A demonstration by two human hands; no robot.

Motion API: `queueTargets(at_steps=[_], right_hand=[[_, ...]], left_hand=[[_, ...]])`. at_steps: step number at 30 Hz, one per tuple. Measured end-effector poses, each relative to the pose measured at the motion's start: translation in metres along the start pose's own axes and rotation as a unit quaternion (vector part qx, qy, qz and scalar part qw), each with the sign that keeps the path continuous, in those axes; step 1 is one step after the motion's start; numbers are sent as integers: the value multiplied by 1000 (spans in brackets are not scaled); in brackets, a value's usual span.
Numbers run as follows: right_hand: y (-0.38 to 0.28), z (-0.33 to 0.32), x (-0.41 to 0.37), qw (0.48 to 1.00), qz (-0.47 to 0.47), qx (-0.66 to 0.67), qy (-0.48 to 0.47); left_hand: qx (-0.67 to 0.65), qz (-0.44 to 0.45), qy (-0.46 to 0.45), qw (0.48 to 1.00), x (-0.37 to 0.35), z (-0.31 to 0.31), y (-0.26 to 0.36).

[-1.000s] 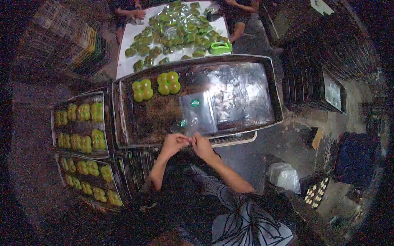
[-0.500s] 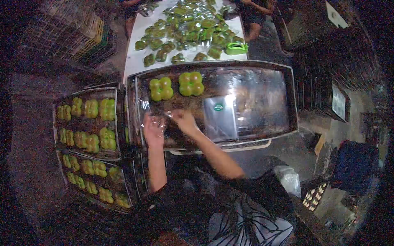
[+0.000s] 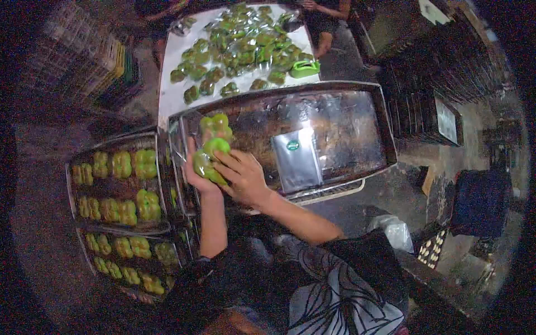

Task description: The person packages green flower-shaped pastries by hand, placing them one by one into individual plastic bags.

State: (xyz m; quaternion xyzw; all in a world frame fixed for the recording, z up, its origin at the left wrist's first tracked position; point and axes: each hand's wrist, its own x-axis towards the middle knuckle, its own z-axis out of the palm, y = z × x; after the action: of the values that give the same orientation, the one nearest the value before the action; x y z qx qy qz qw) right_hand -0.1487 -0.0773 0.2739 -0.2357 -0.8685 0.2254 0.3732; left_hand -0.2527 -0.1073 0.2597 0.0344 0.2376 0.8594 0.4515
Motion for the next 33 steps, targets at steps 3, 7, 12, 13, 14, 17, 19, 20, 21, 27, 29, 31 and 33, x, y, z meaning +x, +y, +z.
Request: queueTargets(at_steps=[3, 7, 12, 13, 14, 17, 19, 20, 21, 27, 29, 31, 33], right_hand=[[15, -11, 21, 998, 59, 26, -2], [14, -23, -8, 972, 152, 109, 143], [123, -36, -5, 957, 283, 57, -31], [135, -38, 18, 969, 246, -1, 36], [143, -36, 43, 972, 207, -60, 98], [159, -17, 43, 991, 17, -92, 98], [131, -34, -28, 997, 38, -26, -65], [115, -39, -75, 922, 267, 222, -174], [97, -63, -103, 869, 295, 274, -288], [63, -41, -167, 907, 408, 62, -83], [57, -57, -127, 815, 513, 203, -176], [99, -35, -126, 727, 518, 393, -222], [121, -11, -104, 698, 467, 535, -89]], left_hand=[[71, -45, 113, 990, -24, 25, -41], [8, -91, 83, 992, -14, 27, -27], [576, 3, -91, 812, -72, -29, -124], [737, 77, -200, 641, -88, -42, -138], [737, 66, -200, 642, -105, -97, -166], [819, -76, -328, 465, -110, -135, -198], [802, -296, -231, 464, -100, -67, -145], [820, -159, -262, 483, -99, -68, -132], [822, -18, -285, 493, -96, -70, -121], [638, -166, -181, 730, -84, -42, -101], [637, -48, -188, 746, -80, -32, -100], [648, 18, -113, 753, -79, -28, -97], [602, -38, -169, 779, -80, -28, -86]])
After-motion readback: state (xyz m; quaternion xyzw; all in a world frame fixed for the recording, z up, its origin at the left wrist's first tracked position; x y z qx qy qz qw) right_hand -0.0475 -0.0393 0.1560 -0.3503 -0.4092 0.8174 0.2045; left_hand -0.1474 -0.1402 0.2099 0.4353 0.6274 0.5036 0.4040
